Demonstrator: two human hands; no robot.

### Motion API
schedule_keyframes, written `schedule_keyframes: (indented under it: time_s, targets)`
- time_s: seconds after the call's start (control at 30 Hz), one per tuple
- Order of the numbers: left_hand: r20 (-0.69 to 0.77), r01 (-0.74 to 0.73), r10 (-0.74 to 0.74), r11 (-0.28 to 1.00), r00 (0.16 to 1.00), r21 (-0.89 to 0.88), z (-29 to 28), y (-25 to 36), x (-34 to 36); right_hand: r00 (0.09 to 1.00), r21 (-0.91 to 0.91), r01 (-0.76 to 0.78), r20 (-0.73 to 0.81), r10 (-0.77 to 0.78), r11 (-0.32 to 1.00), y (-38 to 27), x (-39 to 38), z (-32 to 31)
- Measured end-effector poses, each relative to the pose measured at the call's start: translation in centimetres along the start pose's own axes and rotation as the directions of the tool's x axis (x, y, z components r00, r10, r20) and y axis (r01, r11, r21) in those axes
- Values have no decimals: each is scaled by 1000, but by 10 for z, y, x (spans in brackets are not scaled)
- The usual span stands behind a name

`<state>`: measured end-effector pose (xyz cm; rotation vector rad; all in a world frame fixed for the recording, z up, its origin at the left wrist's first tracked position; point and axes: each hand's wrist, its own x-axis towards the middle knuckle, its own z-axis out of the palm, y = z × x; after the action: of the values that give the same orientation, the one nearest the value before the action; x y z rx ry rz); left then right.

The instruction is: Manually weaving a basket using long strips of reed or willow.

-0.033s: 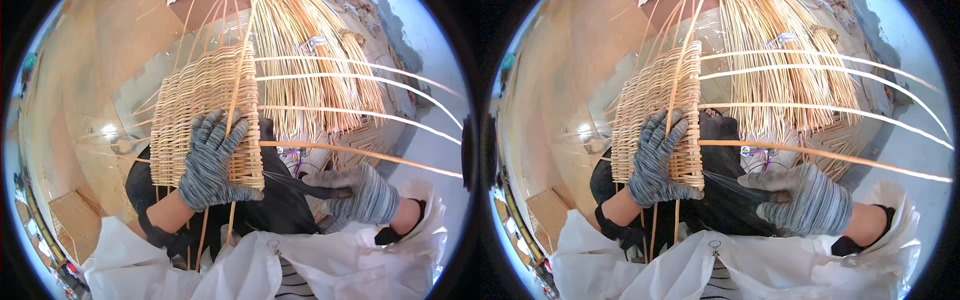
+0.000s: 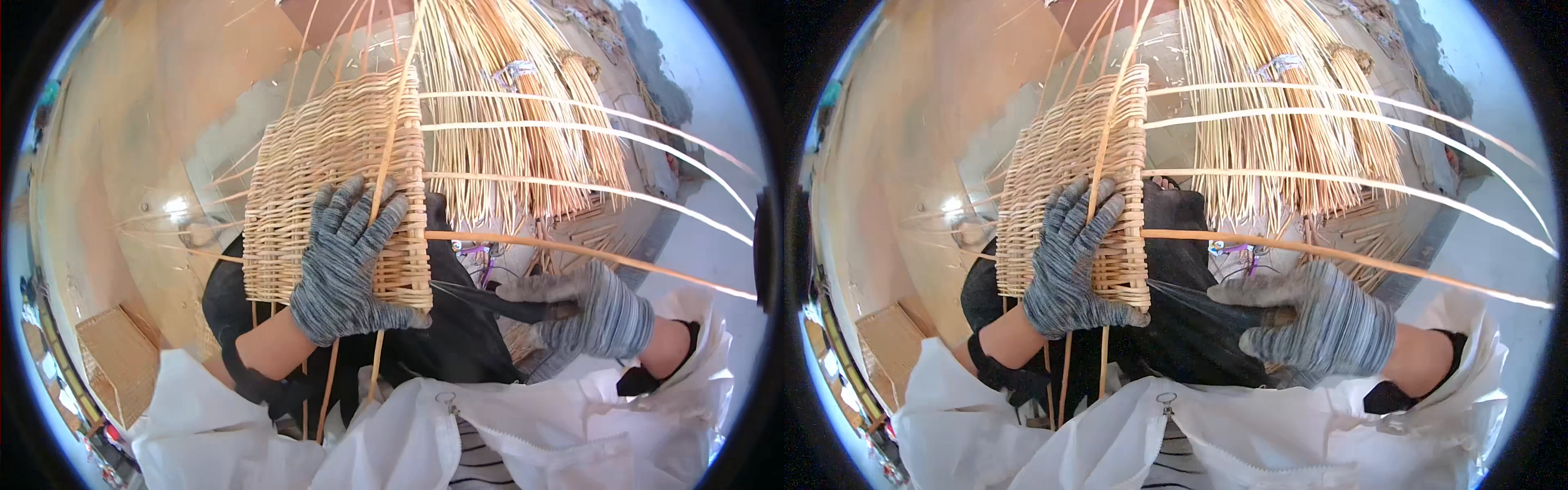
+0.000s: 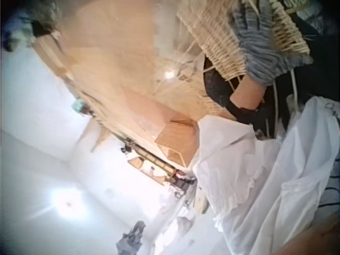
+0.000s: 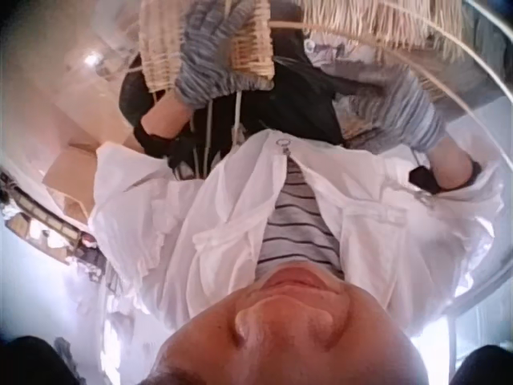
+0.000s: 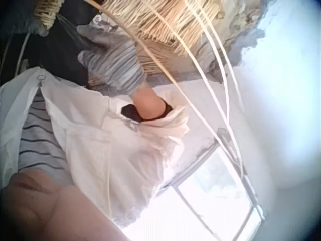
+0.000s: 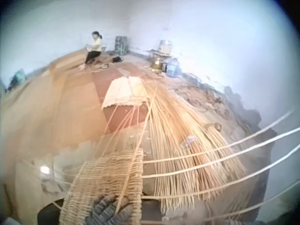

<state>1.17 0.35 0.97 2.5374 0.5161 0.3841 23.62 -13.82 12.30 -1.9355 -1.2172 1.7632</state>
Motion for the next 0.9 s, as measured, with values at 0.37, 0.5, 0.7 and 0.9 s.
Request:
schedule_keyframes:
  time_s: [0.37, 0.5, 0.7, 0.9]
  targets:
    - [61, 59, -56, 997, 997, -44, -1, -6, 4, 952, -99, 297, 106, -287, 950, 30, 36, -17]
    - [92, 97, -88, 991, 992, -94, -2, -9, 5, 985, 267, 46, 146, -88, 963, 29, 51, -16]
    - [58, 28, -22, 995, 998, -99, 2, -16, 3, 908, -30, 208, 377, -181, 978, 36, 71, -33]
    - [30, 28, -25, 994, 999, -102, 5, -16, 1, 922, 390, -243, 379, 86, 888, 51, 79, -19]
